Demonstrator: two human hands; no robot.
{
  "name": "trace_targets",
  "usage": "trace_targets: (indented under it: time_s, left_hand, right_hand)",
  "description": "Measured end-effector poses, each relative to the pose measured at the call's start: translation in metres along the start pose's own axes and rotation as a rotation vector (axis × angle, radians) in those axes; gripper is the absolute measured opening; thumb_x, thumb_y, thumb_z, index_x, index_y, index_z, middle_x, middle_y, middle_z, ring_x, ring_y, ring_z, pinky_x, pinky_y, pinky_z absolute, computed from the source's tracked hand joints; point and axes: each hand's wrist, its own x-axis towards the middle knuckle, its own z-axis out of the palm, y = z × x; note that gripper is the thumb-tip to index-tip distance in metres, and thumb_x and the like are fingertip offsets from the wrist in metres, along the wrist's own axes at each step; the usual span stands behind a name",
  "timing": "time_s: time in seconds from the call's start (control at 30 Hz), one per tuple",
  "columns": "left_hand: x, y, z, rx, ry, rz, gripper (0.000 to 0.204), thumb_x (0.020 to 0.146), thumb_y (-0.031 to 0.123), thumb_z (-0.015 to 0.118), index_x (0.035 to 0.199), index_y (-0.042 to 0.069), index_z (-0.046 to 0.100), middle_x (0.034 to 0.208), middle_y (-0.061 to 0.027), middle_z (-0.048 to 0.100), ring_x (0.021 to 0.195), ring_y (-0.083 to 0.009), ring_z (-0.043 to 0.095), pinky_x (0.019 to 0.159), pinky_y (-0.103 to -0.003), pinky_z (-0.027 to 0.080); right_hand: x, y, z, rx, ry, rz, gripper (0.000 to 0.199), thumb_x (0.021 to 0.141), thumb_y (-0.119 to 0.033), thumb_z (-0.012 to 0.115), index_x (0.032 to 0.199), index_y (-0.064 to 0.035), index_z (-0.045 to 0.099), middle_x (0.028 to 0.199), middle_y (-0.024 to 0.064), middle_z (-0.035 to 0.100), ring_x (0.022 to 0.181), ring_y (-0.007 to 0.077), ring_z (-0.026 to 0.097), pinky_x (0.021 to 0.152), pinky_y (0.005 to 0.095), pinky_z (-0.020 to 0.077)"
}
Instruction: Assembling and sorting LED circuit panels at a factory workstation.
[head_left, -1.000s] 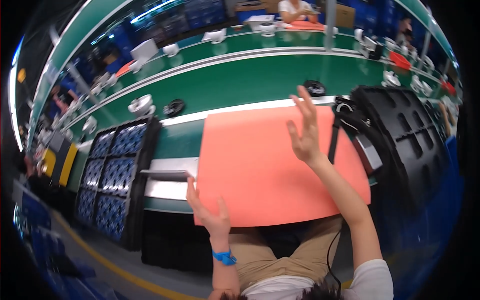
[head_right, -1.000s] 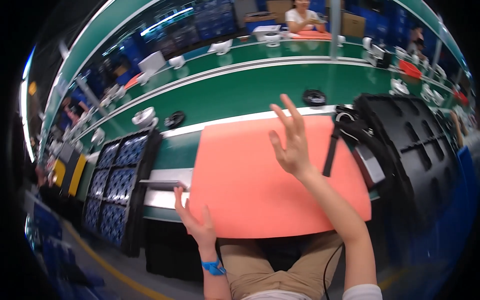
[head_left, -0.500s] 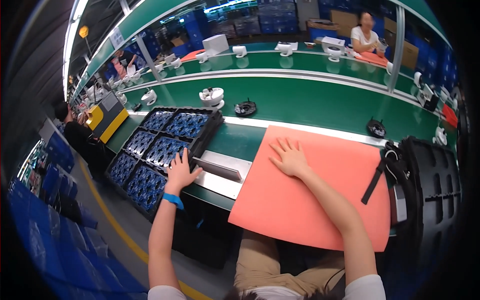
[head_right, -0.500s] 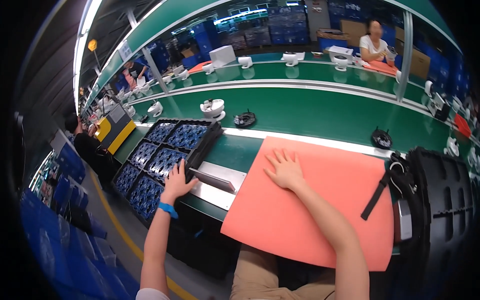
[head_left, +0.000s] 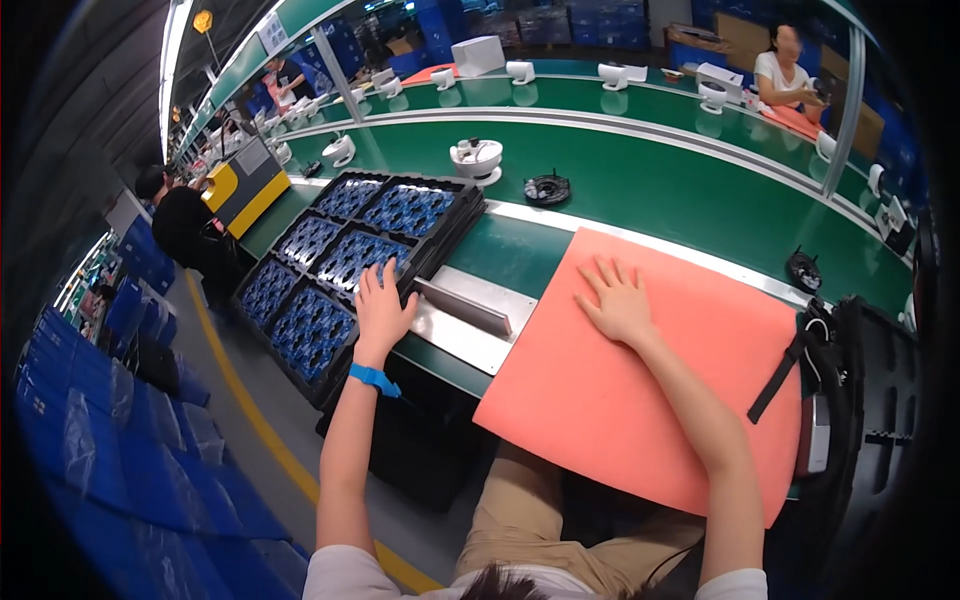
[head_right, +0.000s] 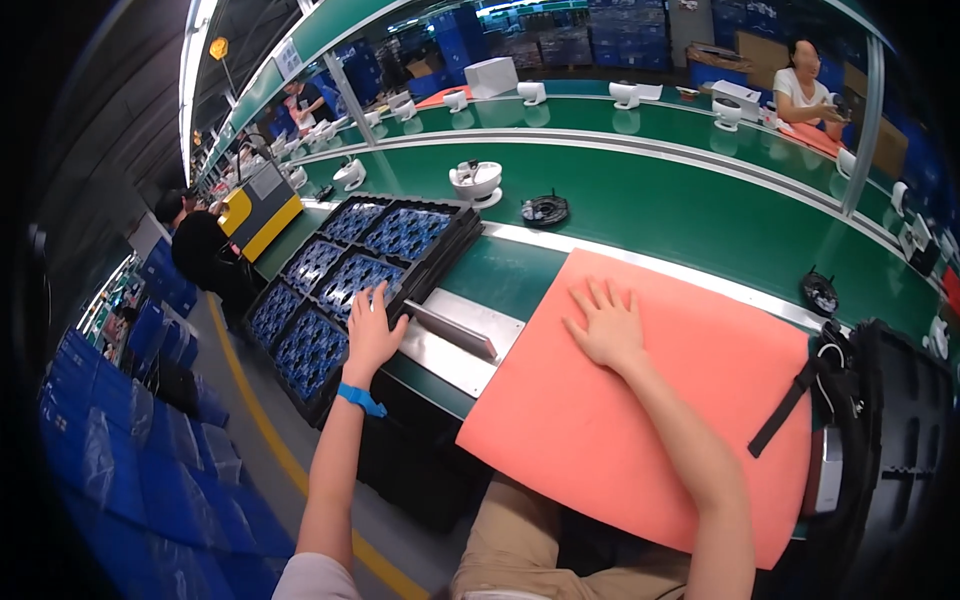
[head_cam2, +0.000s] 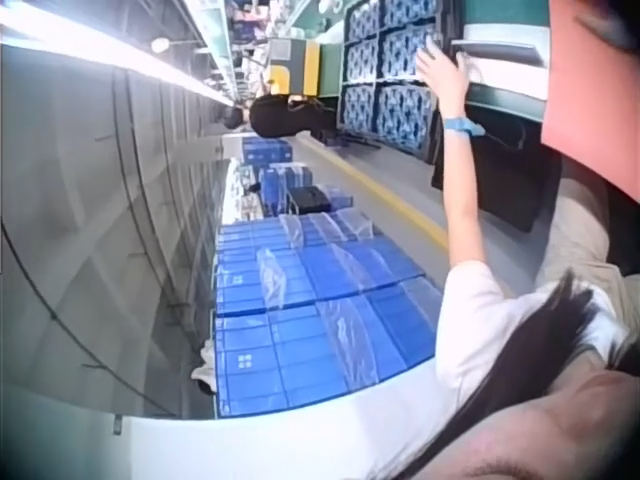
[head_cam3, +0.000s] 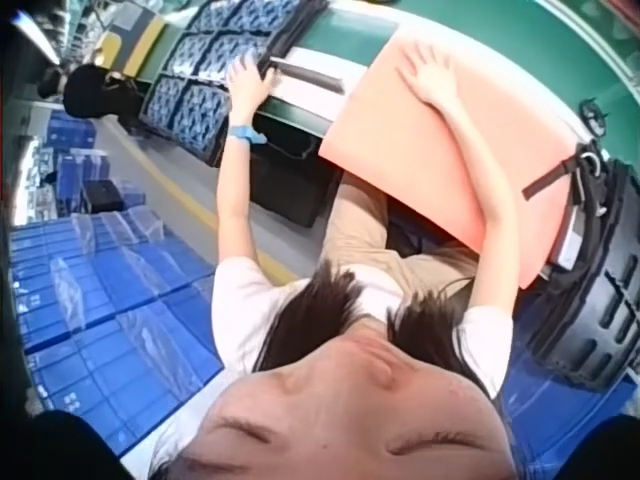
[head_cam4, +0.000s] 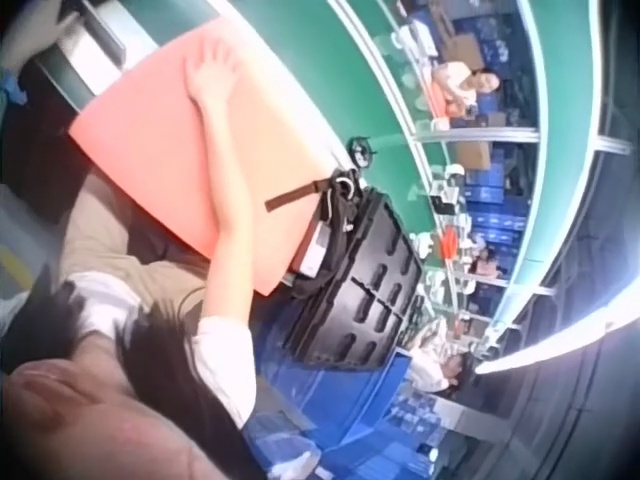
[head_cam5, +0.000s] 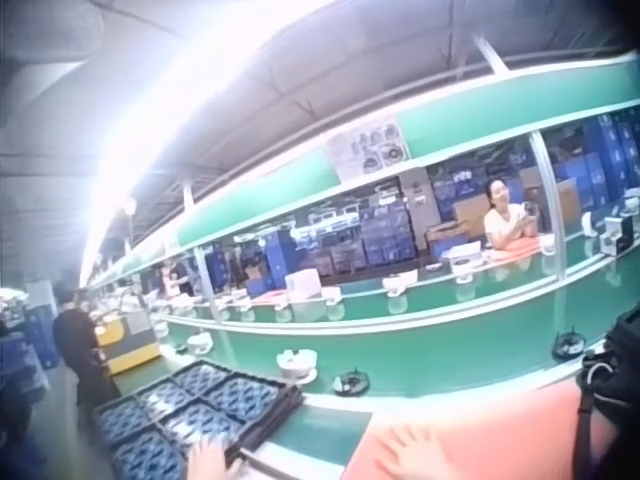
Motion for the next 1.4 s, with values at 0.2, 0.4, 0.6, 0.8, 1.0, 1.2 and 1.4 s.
trace_targets:
  time_s: [0.2,0.4,0.6,0.8,1.0,1.2,1.4]
  left_hand:
    - [0.033,-0.05,-0.033,0.047,-0.224,-0.164,0.075,0.083,0.052,0.058,0.138,0.006,0.036,0.134,-0.0217,0.041,0.129,-0.038,0.032,0.103,-0.053,0.028]
    - [0.047,-0.075,-0.005,0.078,-0.445,-0.223,0.068,0.082,0.063,0.053,0.129,0.014,0.054,0.143,-0.0187,0.036,0.137,-0.0368,0.023,0.108,-0.054,0.023]
    - [0.062,-0.066,-0.011,-0.032,-0.33,-0.19,0.06,0.072,0.055,0.069,0.101,0.003,0.063,0.121,-0.0185,0.048,0.121,-0.0335,0.039,0.101,-0.047,0.03]
    - [0.066,-0.071,-0.073,-0.949,0.245,-0.158,0.035,0.096,0.034,0.047,0.089,0.001,0.057,0.084,-0.0069,0.056,0.085,-0.0205,0.051,0.08,-0.03,0.041]
    - [0.002,0.062,-0.13,-2.371,-0.414,0.019,0.055,0.09,0.052,0.037,0.107,0.003,0.054,0.122,-0.0108,0.052,0.115,-0.0323,0.047,0.091,-0.039,0.043]
    - [0.004,0.111,-0.056,-2.026,-0.721,-0.161,0.049,0.095,0.046,0.035,0.116,0.006,0.054,0.109,-0.0075,0.06,0.104,-0.0183,0.056,0.09,-0.032,0.045]
    - [0.116,0.021,0.045,-0.433,-0.022,0.124,0.044,0.089,0.038,0.057,0.115,0.002,0.054,0.113,-0.0165,0.059,0.108,-0.0347,0.052,0.094,-0.041,0.04]
  right_hand:
    - [-0.001,-0.001,-0.001,-0.004,-0.01,-0.017,0.059,0.093,-0.053,0.032,0.144,-0.0234,0.033,0.153,0.0075,0.024,0.141,0.0292,0.02,0.113,0.0528,0.0099]
    - [-0.004,-0.002,-0.003,0.009,0.014,-0.029,0.057,0.093,-0.051,0.034,0.143,-0.0225,0.036,0.152,0.0082,0.027,0.14,0.0298,0.022,0.113,0.0527,0.0112]
    - [-0.006,0.003,-0.004,0.018,0.018,-0.029,0.056,0.093,-0.05,0.036,0.141,-0.0218,0.038,0.151,0.0092,0.028,0.14,0.0302,0.023,0.112,0.0528,0.013]
    - [-0.001,-0.006,-0.004,0.089,0.068,-0.061,0.055,0.092,-0.046,0.043,0.137,-0.0153,0.043,0.146,0.0106,0.035,0.137,0.0298,0.028,0.112,0.0514,0.0163]
    - [0.002,-0.01,-0.036,1.102,0.042,-0.115,0.048,0.096,-0.041,0.043,0.132,-0.008,0.044,0.134,0.01,0.047,0.124,0.0229,0.045,0.102,0.0411,0.0357]
    - [0.002,-0.018,-0.057,1.648,0.014,0.176,0.031,0.088,-0.028,0.064,0.109,-0.0067,0.055,0.082,-0.0006,0.058,0.073,0.0071,0.054,0.061,0.0227,0.0456]
    - [0.019,0.106,-0.066,1.328,0.162,0.202,0.031,0.079,-0.023,0.073,0.1,-0.0021,0.063,0.082,0.0037,0.064,0.068,0.0079,0.057,0.061,0.0227,0.046]
